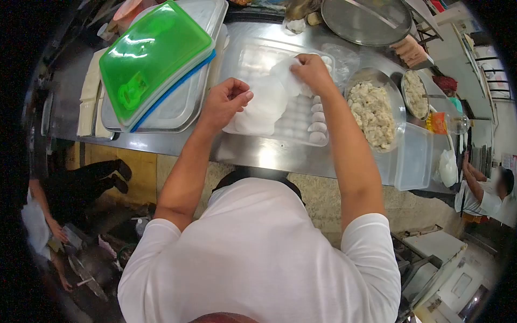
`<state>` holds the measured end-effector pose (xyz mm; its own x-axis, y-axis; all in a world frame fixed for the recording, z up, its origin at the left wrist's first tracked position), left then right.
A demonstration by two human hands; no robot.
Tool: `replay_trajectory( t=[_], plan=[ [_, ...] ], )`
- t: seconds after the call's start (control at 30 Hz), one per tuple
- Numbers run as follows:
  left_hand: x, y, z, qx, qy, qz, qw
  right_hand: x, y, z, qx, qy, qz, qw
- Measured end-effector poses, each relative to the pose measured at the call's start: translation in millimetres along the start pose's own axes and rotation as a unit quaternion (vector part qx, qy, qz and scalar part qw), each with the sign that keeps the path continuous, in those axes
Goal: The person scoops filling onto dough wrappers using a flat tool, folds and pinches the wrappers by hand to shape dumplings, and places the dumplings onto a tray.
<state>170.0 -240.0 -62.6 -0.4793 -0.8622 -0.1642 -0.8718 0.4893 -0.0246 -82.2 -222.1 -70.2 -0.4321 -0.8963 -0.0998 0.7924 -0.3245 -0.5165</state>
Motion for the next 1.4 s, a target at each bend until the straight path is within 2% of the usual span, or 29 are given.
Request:
replay_trajectory(
  t=[0.07,0.1,0.17,0.2,0.23,0.27,0.3,0.37,0.43,0.5,0.57,0.63,0.67,0.7,0.77,0.8,0.83,0.87,0.9,0.93,0.97,1.0,1.03,1.1,1.17,1.23,1.3,1.37,1.4],
  plan=[
    [6.3,4.4,-3.7,0.017,0.028,0.001,0.999,-2.9,-19.1,6.4,0.157,0.039,-0.021,0.987],
    [10.5,10.9,-6.5,0.018,0.031,0.006,0.999,-6.5,-26.7,12.7,0.158,0.038,-0.027,0.986],
    [15.8,15.9,-35.7,-0.003,0.154,-0.062,0.986,-24.8,-24.0,27.8,0.292,0.077,0.046,0.952],
    [19.1,25.3,-43.1,-0.003,0.158,-0.057,0.986,-38.1,-28.4,38.7,0.293,0.075,0.039,0.952],
    [24.3,44.0,-37.7,-0.137,0.065,0.012,0.988,-57.5,-23.5,51.9,0.382,0.094,0.077,0.916],
    [24.3,64.2,-35.6,-0.266,-0.031,0.081,0.96,-75.1,-20.1,61.5,0.467,0.11,0.113,0.87],
    [23.8,70.4,-43.1,-0.262,-0.028,0.09,0.96,-87.5,-25.7,61.4,0.469,0.105,0.105,0.871],
    [10.6,100.8,-60.0,-0.265,-0.048,0.211,0.94,-105.9,-39.2,51.1,0.519,0.119,0.084,0.842],
    [-0.8,120.0,-85.7,-0.239,-0.038,0.223,0.944,-119.2,-56.3,13.9,0.524,0.086,0.098,0.842],
    [-18.4,145.7,-118.2,-0.156,0.025,0.276,0.948,-146.4,-71.7,6.4,0.593,0.053,0.114,0.795],
    [-34.6,176.1,-136.0,-0.092,0.046,0.315,0.944,-172.5,-69.0,-0.5,0.612,0.02,0.098,0.784],
    [-51.9,207.0,-139.7,-0.004,0.04,0.348,0.937,-199.1,-66.7,20.2,0.717,-0.08,0.16,0.673],
    [-56.4,221.2,-133.9,-0.007,0.048,0.37,0.928,-211.1,-72.3,25.7,0.744,-0.078,0.135,0.65],
    [-61.8,233.3,-129.1,-0.002,0.047,0.384,0.922,-222.0,-78.2,17.2,0.747,-0.085,0.12,0.648],
    [-65.2,246.7,-114.3,0.18,0.101,0.349,0.914,-230.9,-85.8,-26.3,0.772,0.006,-0.015,0.636],
    [-68.0,254.4,-117.1,0.199,0.16,0.337,0.906,-234.8,-91.9,-46.2,0.727,0.059,-0.081,0.679],
    [-67.5,263.1,-108.7,0.204,0.159,0.346,0.902,-243.6,-98.2,-54.2,0.732,0.057,-0.09,0.673],
    [-65.4,271.2,-111.8,0.299,0.291,0.302,0.857,-254.5,-103.4,-65.6,0.73,0.078,-0.096,0.672],
    [-67.5,280.1,-112.8,0.381,0.417,0.245,0.788,-264.3,-109.2,-76.2,0.727,0.099,-0.1,0.672],
    [-64.6,288.0,-95.1,0.381,0.417,0.249,0.787,-276.1,-116.2,-90.5,0.7,0.118,-0.14,0.69],
    [-64.0,299.2,-63.8,0.471,0.428,0.267,0.724,-285.1,-119.1,-98.9,0.701,0.119,-0.142,0.689],
    [-67.0,307.6,-46.0,0.556,0.432,0.281,0.652,-297.8,-125.3,-120.2,0.639,0.155,-0.21,0.723],
    [-68.5,315.8,-40.1,0.556,0.432,0.284,0.651,-310.6,-134.3,-141.0,0.571,0.188,-0.276,0.75],
    [-67.2,328.8,-29.8,0.583,0.353,0.29,0.672,-325.3,-140.7,-166.3,0.551,0.185,-0.289,0.76],
    [-68.6,335.8,-40.3,0.596,0.346,0.318,0.651,-336.4,-148.1,-180.2,0.531,0.181,-0.3,0.772],
    [-67.9,333.1,-60.9,0.61,0.337,0.343,0.63,-350.3,-152.7,-193.1,0.543,0.215,-0.342,0.736],
    [-63.8,319.8,-96.4,0.568,0.369,0.324,0.661,-355.2,-154.7,-198.7,0.575,0.213,-0.338,0.714],
    [-50.7,307.1,-117.6,0.592,0.354,0.296,0.661,-354.9,-154.9,-200.7,0.608,0.209,-0.333,0.69],
    [-43.2,299.2,-123.1,0.604,0.312,0.271,0.681,-353.6,-154.6,-200.0,0.624,0.205,-0.327,0.68]
  ],
)
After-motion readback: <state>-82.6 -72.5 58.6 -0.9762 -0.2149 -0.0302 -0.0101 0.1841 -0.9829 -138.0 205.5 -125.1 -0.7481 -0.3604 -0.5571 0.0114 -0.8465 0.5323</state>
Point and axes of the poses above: each hand's wrist, its own x-axis towards the middle knuckle, its own y-axis out of the palm, z = x × y, the point moved 9 cm from there along x, towards the middle knuckle, and after that the axes turned 9 degrees about -z, right-handed, at the moved point
